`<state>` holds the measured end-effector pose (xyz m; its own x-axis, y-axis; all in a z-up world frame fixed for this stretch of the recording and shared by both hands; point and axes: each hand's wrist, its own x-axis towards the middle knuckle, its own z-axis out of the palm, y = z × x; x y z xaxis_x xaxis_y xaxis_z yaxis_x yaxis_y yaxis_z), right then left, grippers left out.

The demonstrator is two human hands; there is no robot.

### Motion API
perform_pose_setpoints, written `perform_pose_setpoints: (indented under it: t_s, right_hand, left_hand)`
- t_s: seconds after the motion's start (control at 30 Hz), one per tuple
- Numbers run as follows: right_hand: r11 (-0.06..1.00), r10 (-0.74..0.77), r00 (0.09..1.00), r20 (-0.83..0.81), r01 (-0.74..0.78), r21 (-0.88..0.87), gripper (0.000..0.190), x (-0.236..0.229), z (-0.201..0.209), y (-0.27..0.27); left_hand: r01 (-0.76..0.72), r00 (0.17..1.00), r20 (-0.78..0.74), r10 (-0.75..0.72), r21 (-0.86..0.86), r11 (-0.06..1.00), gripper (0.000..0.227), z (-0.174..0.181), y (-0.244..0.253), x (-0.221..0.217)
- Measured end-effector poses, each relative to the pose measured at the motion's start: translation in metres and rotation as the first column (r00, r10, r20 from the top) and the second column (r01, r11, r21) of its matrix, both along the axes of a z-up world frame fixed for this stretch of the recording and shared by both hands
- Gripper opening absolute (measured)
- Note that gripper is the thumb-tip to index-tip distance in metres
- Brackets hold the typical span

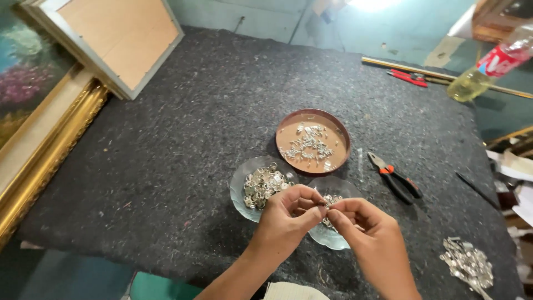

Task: Sorting and manipulating small metal frame hardware components using hands and pliers at a workshop bench.

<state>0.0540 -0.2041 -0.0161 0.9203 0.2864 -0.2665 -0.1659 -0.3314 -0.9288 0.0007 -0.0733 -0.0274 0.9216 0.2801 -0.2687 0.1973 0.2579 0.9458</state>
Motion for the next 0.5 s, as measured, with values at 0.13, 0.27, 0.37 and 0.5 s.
perform_pose_setpoints:
  t_s: [0.13, 0.27, 0.37, 0.5]
  right_hand:
    - [0.998, -0.041, 0.996, -0.085, 0.044, 0.035, 0.012, -0.001, 0.001, -0.004]
    - [0.981, -0.058, 0.979, -0.198, 0.093, 0.172, 0.014, -0.007, -0.01, -0.007]
    - [0.925, -0.041, 0.961, -0.273, 0.139, 0.353, 0.013, -0.01, -0.023, -0.007]
    - [0.883, 0.006, 0.912, -0.409, 0.187, 0.431, 0.013, -0.013, -0.022, -0.003]
  left_hand:
    - [-0.062, 0.998, 0.0, 0.062, -0.102, 0.993, 0.008, -0.007, -0.005, 0.001]
    - [-0.117, 0.991, -0.075, 0.11, -0.1, 0.988, 0.007, -0.007, -0.003, -0.003]
    - [-0.141, 0.987, -0.101, 0.124, -0.174, 0.975, 0.01, 0.0, -0.001, -0.005]
    - [-0.138, 0.988, -0.104, 0.111, -0.315, 0.939, 0.01, 0.006, 0.002, -0.009]
